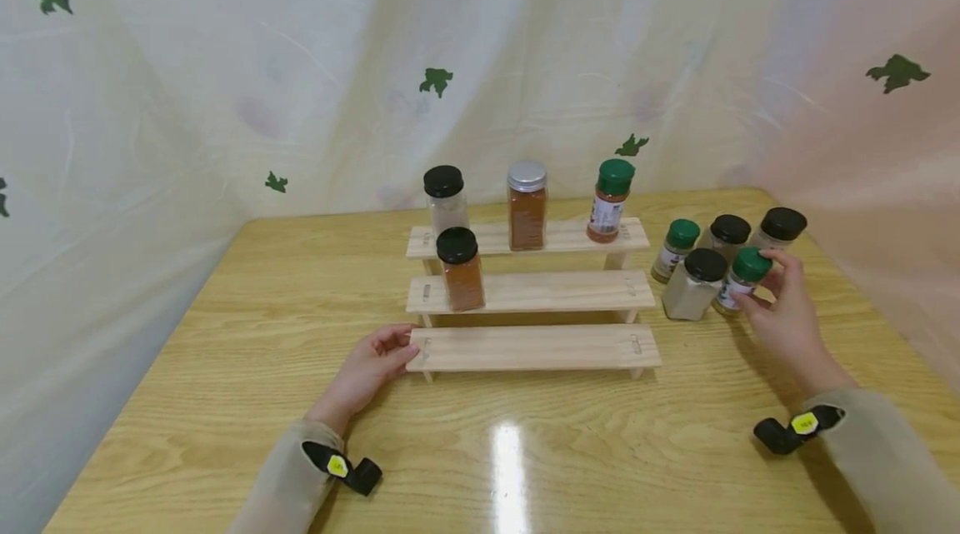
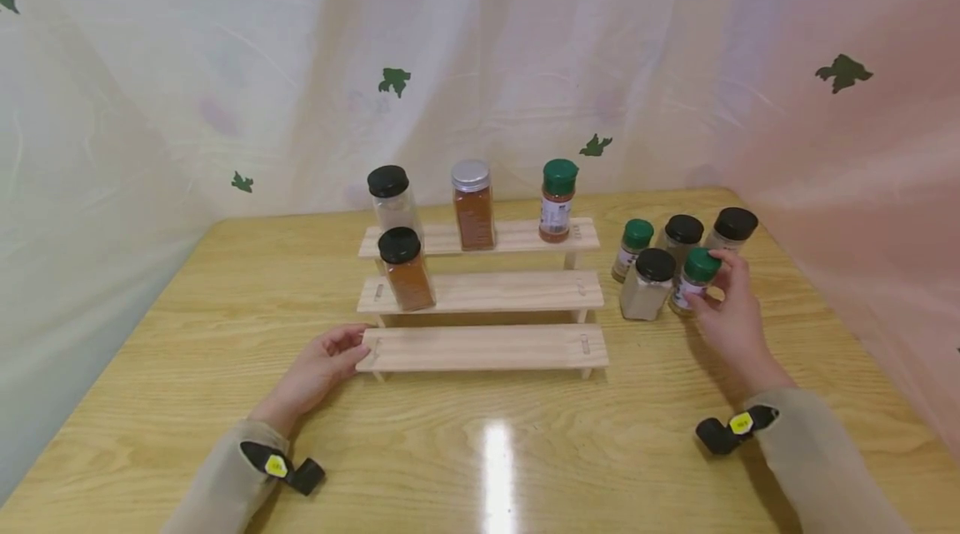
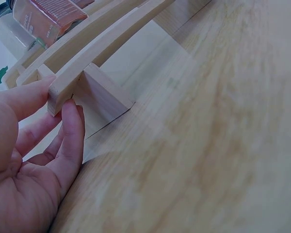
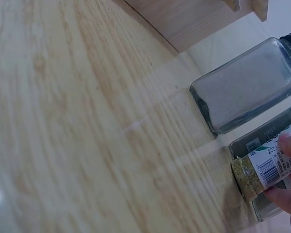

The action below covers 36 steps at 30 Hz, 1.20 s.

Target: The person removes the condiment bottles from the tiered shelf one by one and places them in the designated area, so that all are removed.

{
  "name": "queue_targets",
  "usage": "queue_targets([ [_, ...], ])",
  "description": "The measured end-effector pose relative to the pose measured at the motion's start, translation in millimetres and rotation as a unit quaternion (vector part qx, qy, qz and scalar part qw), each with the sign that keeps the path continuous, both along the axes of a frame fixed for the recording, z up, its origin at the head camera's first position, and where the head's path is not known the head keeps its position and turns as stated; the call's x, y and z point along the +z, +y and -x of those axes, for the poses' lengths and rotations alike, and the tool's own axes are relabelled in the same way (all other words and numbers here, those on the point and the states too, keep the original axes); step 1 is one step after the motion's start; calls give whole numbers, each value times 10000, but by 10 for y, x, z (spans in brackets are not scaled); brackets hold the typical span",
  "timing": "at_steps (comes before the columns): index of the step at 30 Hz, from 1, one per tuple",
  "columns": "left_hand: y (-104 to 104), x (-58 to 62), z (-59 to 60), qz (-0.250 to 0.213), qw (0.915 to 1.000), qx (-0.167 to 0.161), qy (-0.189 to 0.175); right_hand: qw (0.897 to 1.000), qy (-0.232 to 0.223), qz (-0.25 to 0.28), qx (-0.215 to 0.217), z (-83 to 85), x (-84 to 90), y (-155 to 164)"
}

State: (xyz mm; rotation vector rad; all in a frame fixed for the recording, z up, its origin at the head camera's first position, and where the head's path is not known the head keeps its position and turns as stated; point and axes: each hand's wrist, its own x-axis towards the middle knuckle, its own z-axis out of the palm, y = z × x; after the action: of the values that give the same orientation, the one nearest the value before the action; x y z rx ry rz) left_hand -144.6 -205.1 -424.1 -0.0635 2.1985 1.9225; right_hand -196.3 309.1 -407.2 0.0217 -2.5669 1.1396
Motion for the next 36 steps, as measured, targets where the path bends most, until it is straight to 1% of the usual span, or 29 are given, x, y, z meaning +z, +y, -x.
queue_targets([
  [5,-1,4,-2,23,10000,23,-9,10000,52,41,29,21,-35,33],
  [11,-6,-2,-5,-46,10000,14,6,9999,-56,62,92,32,-41,41],
  [17,-6,-2,-7,-75,10000,23,-2,9997,30,106,201,30,-59,42],
  [22,-6,-8,-6,-95,10000,8,5,9997,-59,117,197,21,-59,50],
  [30,-2,-4,-6,-89,10000,-12,13,9990,-8,177,406,-8,-13,97],
  [36,-3,-4,-4,-106,9999,-18,27,9989,65,179,421,-32,58,134],
])
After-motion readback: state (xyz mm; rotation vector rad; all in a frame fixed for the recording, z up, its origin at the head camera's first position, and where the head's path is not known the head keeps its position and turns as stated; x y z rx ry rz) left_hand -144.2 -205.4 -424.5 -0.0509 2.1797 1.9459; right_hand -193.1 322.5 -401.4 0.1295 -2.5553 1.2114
